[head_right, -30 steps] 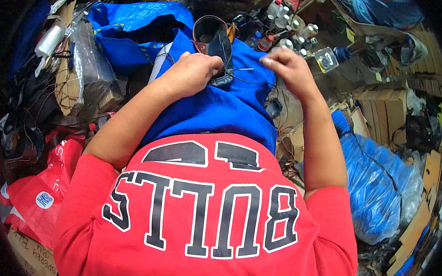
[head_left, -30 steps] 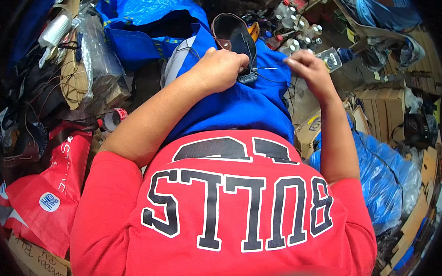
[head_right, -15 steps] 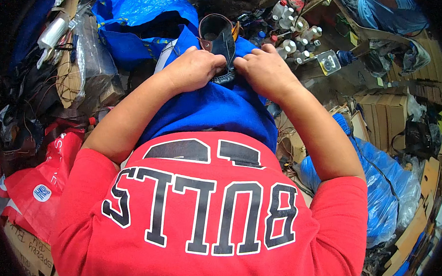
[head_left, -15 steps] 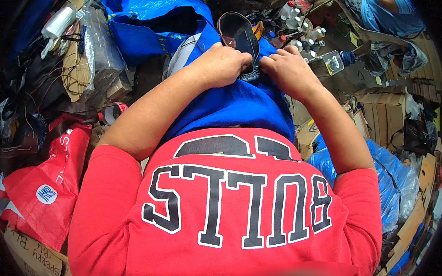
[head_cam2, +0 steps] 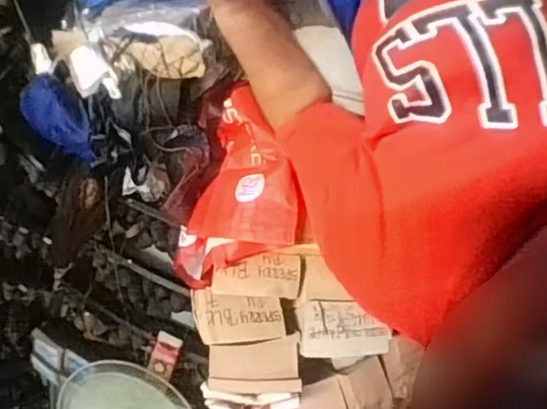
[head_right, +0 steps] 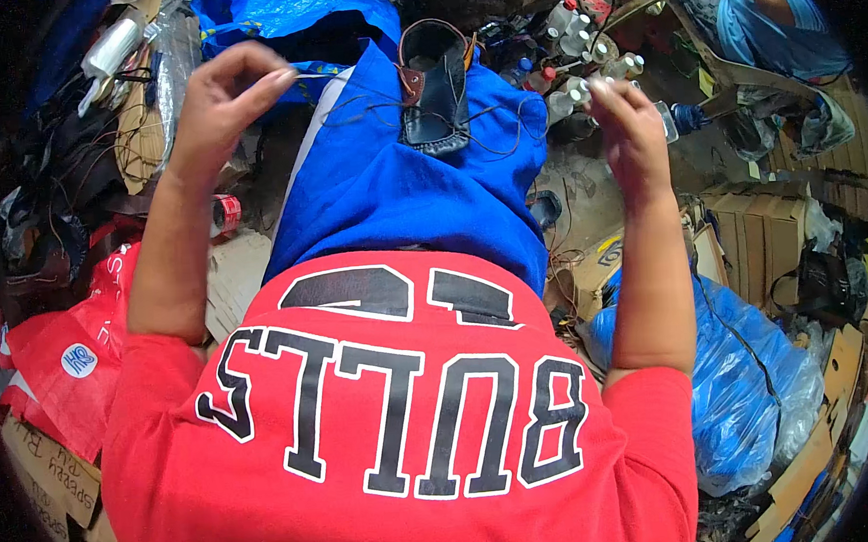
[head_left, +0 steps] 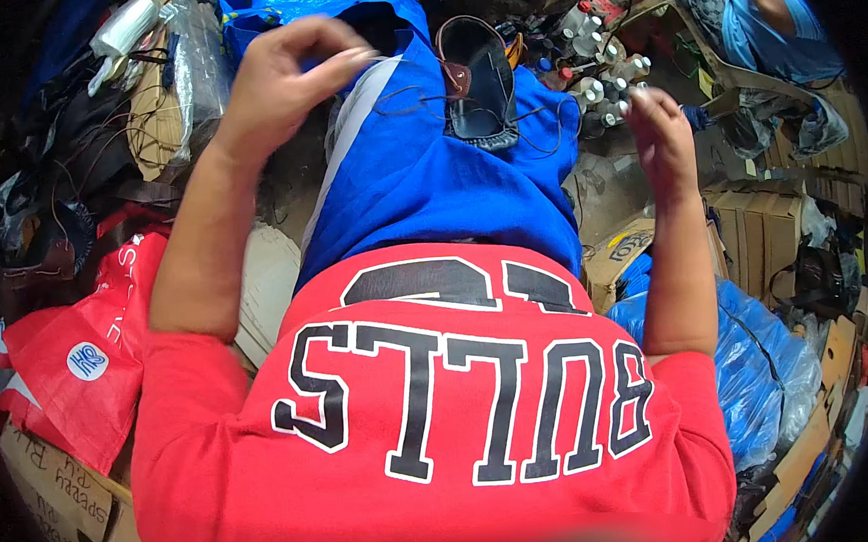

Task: Stitching a leather shoe component by hand using a needle and thread.

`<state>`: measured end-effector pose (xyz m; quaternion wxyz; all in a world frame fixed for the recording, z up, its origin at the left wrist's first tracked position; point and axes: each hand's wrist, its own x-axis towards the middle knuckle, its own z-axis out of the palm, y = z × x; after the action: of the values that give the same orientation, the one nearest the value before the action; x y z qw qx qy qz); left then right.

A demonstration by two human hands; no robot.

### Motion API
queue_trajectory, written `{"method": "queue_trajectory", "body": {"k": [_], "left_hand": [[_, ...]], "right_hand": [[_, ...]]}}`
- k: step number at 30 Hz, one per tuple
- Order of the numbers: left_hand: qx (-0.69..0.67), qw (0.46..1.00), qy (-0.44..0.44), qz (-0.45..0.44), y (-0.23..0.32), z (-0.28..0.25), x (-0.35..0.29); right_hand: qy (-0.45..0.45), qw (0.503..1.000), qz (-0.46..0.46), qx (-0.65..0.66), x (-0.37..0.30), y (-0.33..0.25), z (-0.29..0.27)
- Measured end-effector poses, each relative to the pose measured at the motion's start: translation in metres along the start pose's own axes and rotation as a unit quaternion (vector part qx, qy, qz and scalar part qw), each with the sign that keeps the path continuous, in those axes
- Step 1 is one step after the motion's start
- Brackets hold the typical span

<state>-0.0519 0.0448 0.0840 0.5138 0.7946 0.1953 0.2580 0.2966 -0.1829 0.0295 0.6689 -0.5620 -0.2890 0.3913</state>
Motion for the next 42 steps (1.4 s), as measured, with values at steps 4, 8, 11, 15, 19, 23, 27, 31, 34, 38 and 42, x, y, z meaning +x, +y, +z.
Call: {"method": "queue_trajectory", "body": {"k": [4, 8, 11, 15, 19, 23, 27, 31, 34, 38, 42], "left_hand": [[-0.336, 0.920, -0.149, 0.135, 0.040, 0.079, 0.021], [-0.187, 0.903, -0.371, -0.108, 0.036, 0.086, -0.004], [0.240, 0.944, -0.193, 0.121, -0.022, 0.037, -0.021], [0.408, 0.912, 0.046, -0.006, -0.018, -0.083, -0.029], [0.591, 0.711, 0.330, -0.191, 0.020, -0.233, -0.077], [0.607, 0.686, 0.360, -0.177, -0.001, -0.234, -0.072], [0.393, 0.908, 0.119, 0.081, -0.018, -0.043, -0.004], [0.211, 0.960, -0.072, 0.171, -0.029, 0.084, 0.036], [0.201, 0.961, -0.126, 0.142, -0.048, 0.113, 0.063], [0.201, 0.934, -0.288, 0.070, -0.049, 0.117, 0.081], [0.080, 0.947, -0.309, 0.021, -0.067, 0.117, 0.084]], "right_hand": [[-0.151, 0.974, -0.051, 0.159, 0.007, -0.025, 0.109], [-0.342, 0.939, 0.025, -0.025, -0.009, -0.027, 0.111], [-0.263, 0.884, 0.029, -0.385, -0.030, -0.015, 0.083], [-0.107, 0.800, 0.001, -0.591, -0.054, 0.023, -0.056], [0.057, 0.721, 0.100, -0.684, -0.104, 0.012, -0.192], [0.098, 0.629, 0.249, -0.730, -0.136, 0.009, -0.243], [-0.048, 0.819, 0.113, -0.561, -0.080, 0.017, -0.118], [-0.125, 0.944, 0.041, -0.302, -0.022, 0.012, 0.018], [-0.160, 0.905, -0.050, -0.391, 0.006, 0.013, 0.058], [-0.205, 0.909, -0.005, -0.362, 0.024, 0.031, 0.056], [-0.251, 0.901, 0.014, -0.354, 0.029, 0.038, 0.055]]}}
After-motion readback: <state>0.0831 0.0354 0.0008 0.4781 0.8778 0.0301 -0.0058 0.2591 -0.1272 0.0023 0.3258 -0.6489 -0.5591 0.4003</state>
